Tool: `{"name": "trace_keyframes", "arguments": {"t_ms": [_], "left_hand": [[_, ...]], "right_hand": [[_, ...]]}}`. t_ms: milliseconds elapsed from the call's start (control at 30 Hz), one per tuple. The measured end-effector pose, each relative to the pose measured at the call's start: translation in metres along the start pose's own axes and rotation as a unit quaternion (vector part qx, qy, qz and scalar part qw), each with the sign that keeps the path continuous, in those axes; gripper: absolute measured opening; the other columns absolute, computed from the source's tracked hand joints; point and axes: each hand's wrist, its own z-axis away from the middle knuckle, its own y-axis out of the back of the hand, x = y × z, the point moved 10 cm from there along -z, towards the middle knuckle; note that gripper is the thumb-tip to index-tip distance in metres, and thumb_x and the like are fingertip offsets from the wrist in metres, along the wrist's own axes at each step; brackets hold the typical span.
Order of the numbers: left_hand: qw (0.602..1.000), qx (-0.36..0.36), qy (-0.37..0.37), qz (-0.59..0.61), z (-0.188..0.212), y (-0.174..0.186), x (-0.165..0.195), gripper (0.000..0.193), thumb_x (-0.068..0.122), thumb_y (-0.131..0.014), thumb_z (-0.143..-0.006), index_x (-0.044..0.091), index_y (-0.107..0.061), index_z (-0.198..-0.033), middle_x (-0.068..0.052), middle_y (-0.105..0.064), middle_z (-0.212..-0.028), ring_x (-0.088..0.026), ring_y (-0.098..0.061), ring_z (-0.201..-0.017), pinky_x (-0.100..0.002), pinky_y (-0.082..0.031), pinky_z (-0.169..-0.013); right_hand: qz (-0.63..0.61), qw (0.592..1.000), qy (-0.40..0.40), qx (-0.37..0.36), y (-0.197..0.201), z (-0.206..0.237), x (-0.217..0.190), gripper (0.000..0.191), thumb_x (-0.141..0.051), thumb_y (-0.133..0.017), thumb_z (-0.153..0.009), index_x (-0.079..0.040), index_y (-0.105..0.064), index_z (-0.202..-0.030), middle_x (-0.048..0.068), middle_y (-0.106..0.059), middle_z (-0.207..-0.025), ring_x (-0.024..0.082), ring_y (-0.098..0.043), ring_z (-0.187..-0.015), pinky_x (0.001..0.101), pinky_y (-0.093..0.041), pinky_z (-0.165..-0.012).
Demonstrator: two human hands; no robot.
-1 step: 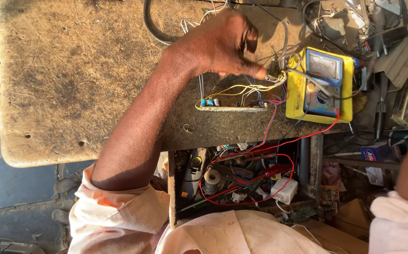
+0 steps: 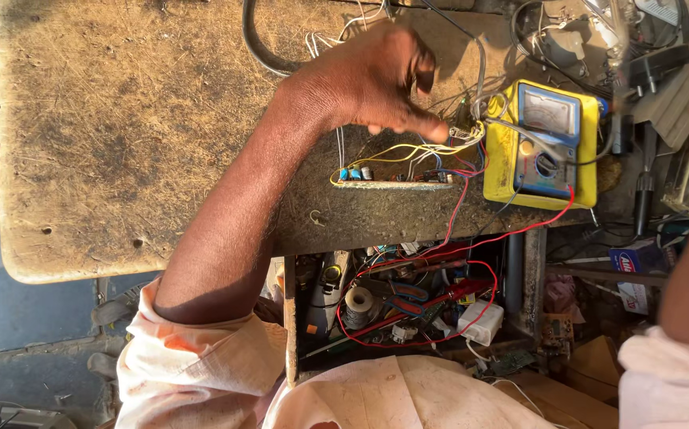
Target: The person uses a multimeter to test a circuit board and then uses pliers to strip and cut wires connected to the board. The person manipulates the wires and components on the board throughout the clip.
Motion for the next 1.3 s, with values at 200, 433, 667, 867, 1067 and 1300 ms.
{"name": "trace_keyframes", "arguments": {"t_ms": [200,433,667,867,1067,1300], "left_hand": [[0.987,-0.131,0.092,-0.013,0.001,-0.018,-0.018,0.066,0.047,-0.094,-0.061,0.006,-0.066,-0.105,-0.016,-0.071,-0.068,-0.021,-0.073,-0.061,-0.040,-0.058,-0.063],[0.985,-0.153,0.039,-0.065,-0.017,-0.045,-0.015,0.069,0.046,-0.096,-0.061,0.005,-0.074,-0.112,-0.009,-0.074,-0.098,-0.023,-0.072,-0.089,-0.039,-0.058,-0.076],[0.981,-0.170,-0.060,0.071,-0.020,-0.042,0.005,0.066,0.022,-0.092,-0.069,0.002,-0.062,-0.124,-0.009,-0.079,-0.091,-0.019,-0.077,-0.082,-0.036,-0.059,-0.070],[0.983,-0.135,-0.103,0.063,-0.027,-0.024,0.007,0.052,0.015,-0.092,-0.068,0.004,-0.071,-0.114,-0.008,-0.078,-0.088,-0.017,-0.076,-0.078,-0.034,-0.059,-0.066],[0.983,-0.124,-0.128,0.051,-0.037,-0.023,-0.001,0.060,0.015,-0.094,-0.067,0.003,-0.069,-0.120,-0.008,-0.077,-0.090,-0.018,-0.076,-0.080,-0.034,-0.060,-0.067],[0.982,-0.132,-0.126,0.048,-0.048,-0.022,-0.005,0.062,0.017,-0.094,-0.067,0.004,-0.068,-0.122,-0.009,-0.077,-0.090,-0.019,-0.076,-0.081,-0.034,-0.061,-0.068]], "right_hand": [[-0.177,0.984,0.019,-0.013,0.002,0.079,-0.167,0.030,-0.003,-0.084,-0.094,0.001,-0.067,-0.118,0.016,-0.072,-0.106,0.017,-0.068,-0.077,0.0314,-0.054,-0.064],[-0.115,0.987,0.107,0.031,-0.018,0.102,-0.255,0.034,0.002,-0.082,-0.092,0.004,-0.067,-0.122,0.020,-0.070,-0.113,0.031,-0.073,-0.100,0.0383,-0.061,-0.083],[-0.145,0.974,0.128,0.123,-0.017,0.107,-0.242,0.017,0.013,-0.077,-0.096,0.005,-0.071,-0.109,0.018,-0.070,-0.108,0.032,-0.073,-0.098,0.0400,-0.060,-0.087],[-0.157,0.949,0.198,0.190,-0.030,0.101,-0.239,0.019,0.015,-0.080,-0.091,0.005,-0.069,-0.103,0.020,-0.069,-0.104,0.033,-0.072,-0.092,0.0413,-0.061,-0.081],[-0.151,0.940,0.221,0.212,-0.042,0.100,-0.237,0.025,0.017,-0.081,-0.092,0.005,-0.066,-0.109,0.019,-0.067,-0.105,0.032,-0.071,-0.091,0.0423,-0.061,-0.078],[-0.145,0.940,0.226,0.212,-0.045,0.093,-0.232,0.026,0.016,-0.082,-0.093,0.005,-0.066,-0.110,0.019,-0.066,-0.107,0.032,-0.072,-0.090,0.0425,-0.062,-0.078]]}}
